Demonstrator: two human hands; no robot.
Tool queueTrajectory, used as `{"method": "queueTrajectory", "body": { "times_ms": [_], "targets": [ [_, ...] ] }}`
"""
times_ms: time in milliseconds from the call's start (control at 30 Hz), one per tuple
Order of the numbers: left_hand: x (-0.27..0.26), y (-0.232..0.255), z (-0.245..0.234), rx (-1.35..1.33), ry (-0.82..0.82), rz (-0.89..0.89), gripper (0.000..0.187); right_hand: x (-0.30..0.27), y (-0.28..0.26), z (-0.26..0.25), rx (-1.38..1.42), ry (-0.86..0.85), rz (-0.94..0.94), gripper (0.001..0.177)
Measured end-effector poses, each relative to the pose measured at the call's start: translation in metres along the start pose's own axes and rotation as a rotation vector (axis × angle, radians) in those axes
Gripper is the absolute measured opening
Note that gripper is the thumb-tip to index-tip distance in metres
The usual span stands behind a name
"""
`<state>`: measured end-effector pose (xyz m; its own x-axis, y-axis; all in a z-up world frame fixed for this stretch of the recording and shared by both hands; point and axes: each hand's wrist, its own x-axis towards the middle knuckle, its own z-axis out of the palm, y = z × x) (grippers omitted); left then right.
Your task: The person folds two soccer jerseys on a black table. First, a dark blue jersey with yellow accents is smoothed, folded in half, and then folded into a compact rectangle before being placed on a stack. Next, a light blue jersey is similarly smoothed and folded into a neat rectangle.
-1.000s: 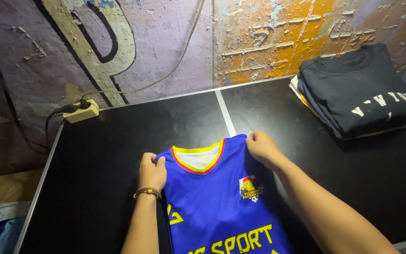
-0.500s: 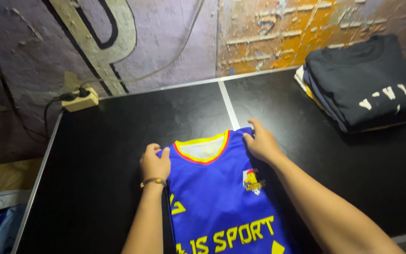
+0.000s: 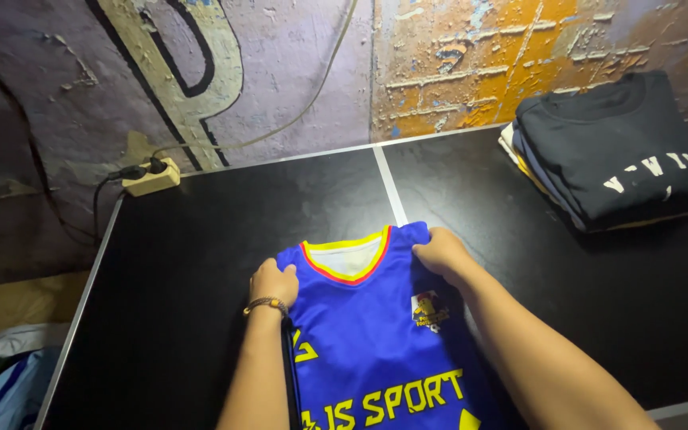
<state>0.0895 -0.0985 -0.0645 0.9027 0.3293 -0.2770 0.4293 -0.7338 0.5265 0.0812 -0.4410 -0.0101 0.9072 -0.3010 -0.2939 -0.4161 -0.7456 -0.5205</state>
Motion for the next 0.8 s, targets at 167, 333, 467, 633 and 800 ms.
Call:
{"method": "queueTrajectory", "body": {
  "times_ms": [167,333,467,633,800],
  "targets": [
    [-0.065,0.04,-0.046,-0.277,-0.066,0.048,0.047,-0.035,-0.022,-0.026,0.153,-0.045,-0.032,0.045],
    [-0.079,0.038,-0.055,-0.474,-0.032,-0.008,0.067,-0.046,-0.012,-0.038,0.59,-0.163,0.005,0.051],
    [-0.087,0.028,-0.063,-0.224,-0.144,-0.077,0.075,-0.035,0.015,-0.039,0.547,-0.29,0.151,0.071],
    [-0.105,0.027,-0.068,-0.006,-0.239,-0.056,0.058,-0.063,0.007,-0.049,0.393,-0.343,0.16,0.077],
    [-0.083,-0.004,-0.025,-0.036,-0.16,-0.005,0.042,-0.076,0.002,-0.039,0.4,-0.271,0.048,0.044]
  ]
}}
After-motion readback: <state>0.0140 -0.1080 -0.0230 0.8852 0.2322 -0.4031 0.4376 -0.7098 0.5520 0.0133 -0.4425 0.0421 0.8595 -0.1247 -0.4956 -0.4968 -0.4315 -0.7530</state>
